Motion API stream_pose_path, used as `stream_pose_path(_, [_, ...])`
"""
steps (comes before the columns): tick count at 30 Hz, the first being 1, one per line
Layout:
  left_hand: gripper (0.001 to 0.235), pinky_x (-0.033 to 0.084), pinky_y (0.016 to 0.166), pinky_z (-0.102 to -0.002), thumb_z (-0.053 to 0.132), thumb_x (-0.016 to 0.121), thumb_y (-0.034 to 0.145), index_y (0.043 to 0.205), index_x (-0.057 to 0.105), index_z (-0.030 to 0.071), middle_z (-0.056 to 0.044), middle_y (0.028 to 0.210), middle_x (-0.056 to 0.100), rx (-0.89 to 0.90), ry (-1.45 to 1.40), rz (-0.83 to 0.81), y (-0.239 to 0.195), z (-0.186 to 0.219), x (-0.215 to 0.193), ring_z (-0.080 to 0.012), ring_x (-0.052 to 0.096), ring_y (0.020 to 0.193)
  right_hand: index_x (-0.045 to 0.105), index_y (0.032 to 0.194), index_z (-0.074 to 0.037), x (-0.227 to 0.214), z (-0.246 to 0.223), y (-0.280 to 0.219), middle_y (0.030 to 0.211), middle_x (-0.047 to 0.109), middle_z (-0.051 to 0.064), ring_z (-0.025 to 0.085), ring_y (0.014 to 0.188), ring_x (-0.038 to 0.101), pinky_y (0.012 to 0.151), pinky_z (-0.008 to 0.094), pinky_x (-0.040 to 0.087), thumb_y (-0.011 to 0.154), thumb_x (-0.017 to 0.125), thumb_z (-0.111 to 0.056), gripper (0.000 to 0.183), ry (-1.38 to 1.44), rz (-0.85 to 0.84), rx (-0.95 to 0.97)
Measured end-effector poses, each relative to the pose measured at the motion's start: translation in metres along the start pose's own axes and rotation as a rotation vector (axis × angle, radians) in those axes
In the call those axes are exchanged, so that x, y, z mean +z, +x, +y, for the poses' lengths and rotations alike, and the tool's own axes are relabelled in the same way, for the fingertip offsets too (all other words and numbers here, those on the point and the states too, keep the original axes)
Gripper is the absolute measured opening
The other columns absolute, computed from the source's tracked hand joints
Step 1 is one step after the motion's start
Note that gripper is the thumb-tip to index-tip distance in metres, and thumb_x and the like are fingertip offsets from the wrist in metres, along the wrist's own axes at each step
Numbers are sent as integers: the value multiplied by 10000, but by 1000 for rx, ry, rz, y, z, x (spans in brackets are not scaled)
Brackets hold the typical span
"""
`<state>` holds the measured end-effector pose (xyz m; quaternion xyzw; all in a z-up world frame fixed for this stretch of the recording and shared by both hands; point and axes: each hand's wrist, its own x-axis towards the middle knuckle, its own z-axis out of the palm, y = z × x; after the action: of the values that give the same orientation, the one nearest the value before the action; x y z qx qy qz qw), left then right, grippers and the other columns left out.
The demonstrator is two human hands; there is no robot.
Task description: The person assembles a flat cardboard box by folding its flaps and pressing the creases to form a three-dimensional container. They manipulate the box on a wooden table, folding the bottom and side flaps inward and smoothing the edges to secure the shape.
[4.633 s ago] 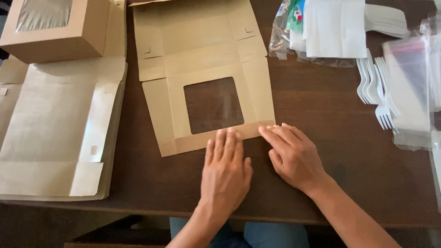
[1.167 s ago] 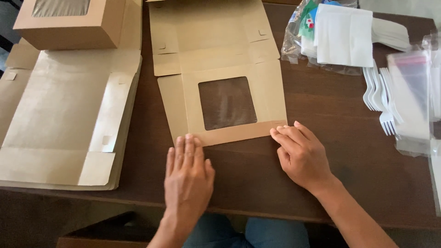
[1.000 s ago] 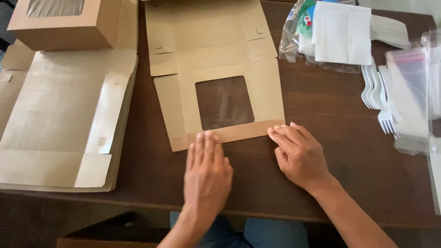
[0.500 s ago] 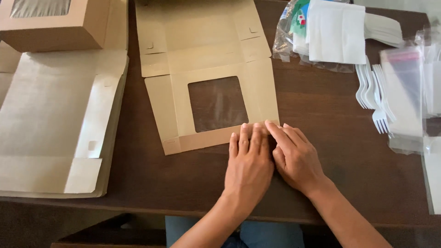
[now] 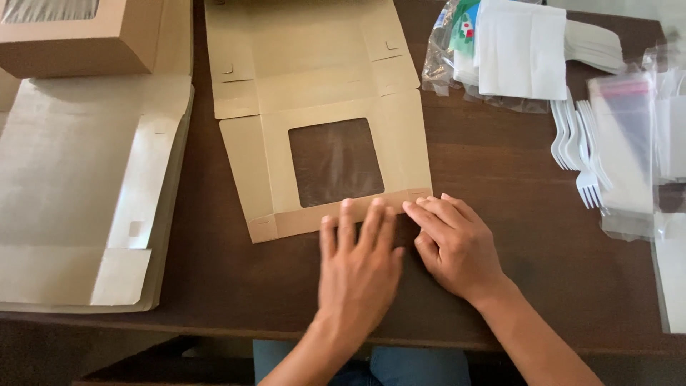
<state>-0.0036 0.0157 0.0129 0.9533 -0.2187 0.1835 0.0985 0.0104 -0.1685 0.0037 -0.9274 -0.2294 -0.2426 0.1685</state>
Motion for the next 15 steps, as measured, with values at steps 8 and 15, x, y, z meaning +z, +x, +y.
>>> stream_pose_path(8, [562, 336, 1138, -570, 443, 545, 978, 1478, 548, 188, -4, 1552, 538, -120, -12, -71, -40, -71, -18, -322, 448, 1450, 731, 1223, -22, -2, -3, 3, 1114, 718, 82, 265, 1034, 695, 1023, 438, 556, 881, 595, 42, 374, -32, -10, -14])
stream_pose_path(15, [526, 283, 1205, -530, 357, 496, 1027, 1484, 545, 101, -63, 1563, 528, -183, -129, -51, -55, -100, -24, -275, 409, 1499, 755, 1156, -42, -2, -9, 6, 1064, 721, 65, 237, 958, 670, 1103, 510, 493, 908, 643, -28, 273, -175, -4, -52])
